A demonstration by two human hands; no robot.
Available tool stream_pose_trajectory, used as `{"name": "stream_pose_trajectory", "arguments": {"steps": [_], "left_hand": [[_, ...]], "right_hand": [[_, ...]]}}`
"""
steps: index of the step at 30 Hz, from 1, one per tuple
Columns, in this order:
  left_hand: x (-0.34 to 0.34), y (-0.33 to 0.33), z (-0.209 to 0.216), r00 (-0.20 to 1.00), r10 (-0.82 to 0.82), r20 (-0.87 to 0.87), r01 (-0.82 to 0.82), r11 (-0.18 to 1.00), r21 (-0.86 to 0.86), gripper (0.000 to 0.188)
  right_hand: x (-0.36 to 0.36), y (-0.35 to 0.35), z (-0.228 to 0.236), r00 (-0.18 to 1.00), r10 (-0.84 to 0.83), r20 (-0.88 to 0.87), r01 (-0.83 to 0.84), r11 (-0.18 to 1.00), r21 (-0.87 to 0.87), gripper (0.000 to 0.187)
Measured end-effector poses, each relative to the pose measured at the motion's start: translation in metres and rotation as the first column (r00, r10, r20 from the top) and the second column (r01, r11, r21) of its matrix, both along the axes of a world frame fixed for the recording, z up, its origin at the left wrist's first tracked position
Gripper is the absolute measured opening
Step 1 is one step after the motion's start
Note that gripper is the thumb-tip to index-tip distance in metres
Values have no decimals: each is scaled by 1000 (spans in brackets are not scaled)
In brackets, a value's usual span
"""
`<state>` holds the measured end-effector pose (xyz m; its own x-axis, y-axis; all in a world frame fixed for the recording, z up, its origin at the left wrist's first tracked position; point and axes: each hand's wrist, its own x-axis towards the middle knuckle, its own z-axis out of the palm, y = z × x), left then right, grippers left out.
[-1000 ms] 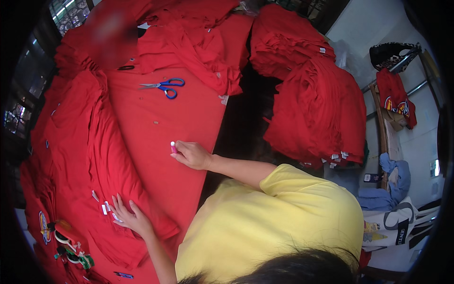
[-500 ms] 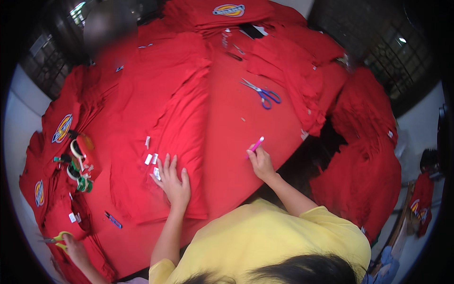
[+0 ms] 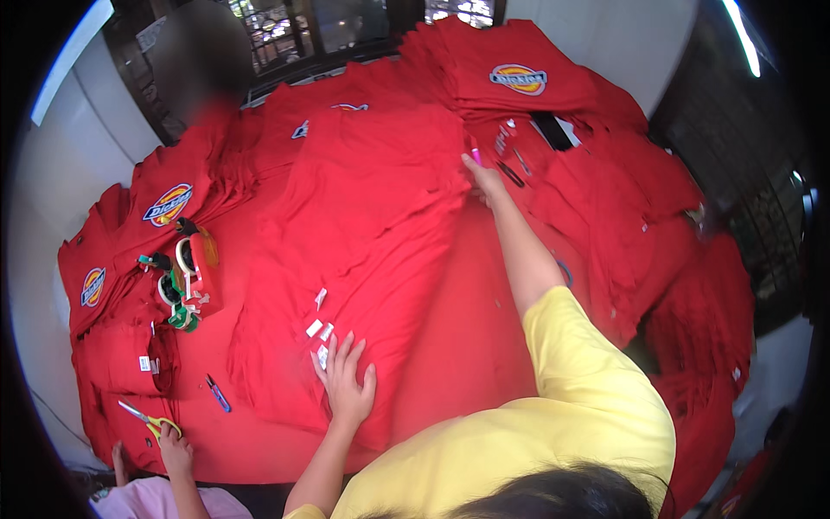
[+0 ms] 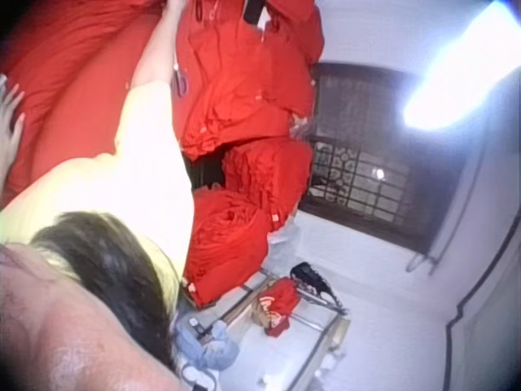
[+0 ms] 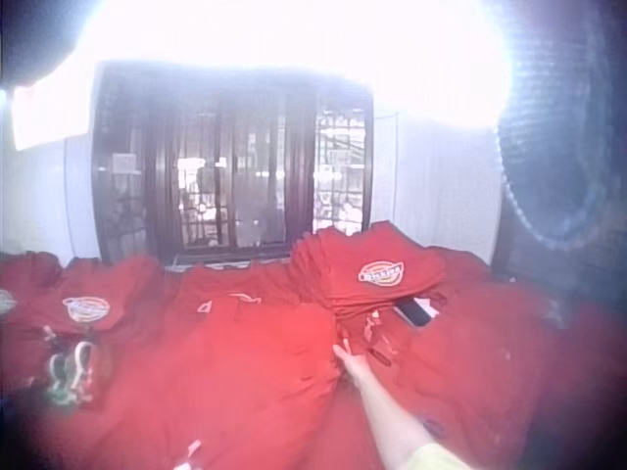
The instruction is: The person processes clothing by using scissors to trim small white tags from red shirts, using a pen to write on the tags, and stacking the shirts on a table.
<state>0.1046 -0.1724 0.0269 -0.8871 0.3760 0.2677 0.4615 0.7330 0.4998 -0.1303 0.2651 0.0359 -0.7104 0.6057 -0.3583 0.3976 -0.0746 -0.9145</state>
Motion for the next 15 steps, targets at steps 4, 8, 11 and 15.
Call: {"name": "stream_pose_trajectory", "arguments": {"steps": [4,8,11,15], "left_hand": [[-6,4,-1,1000,4,-4,-3,999,38,42],[-1,4,2,999,41,1,-41,999,24,41],[-15,12,2,1000,-17,-10,17,999,34,41],[-1,2,0,998,65,0,-65,998,5,40]], "right_hand": [[-92,44,-26,982,23,-189,-87,938,-335,65],[-107,29,-2,916,288,-280,-357,903,-238,55],[-112,26,10,895,263,-359,54,736,675,53],[-9,-147,60,666,744,-48,11,55,998,45]]}}
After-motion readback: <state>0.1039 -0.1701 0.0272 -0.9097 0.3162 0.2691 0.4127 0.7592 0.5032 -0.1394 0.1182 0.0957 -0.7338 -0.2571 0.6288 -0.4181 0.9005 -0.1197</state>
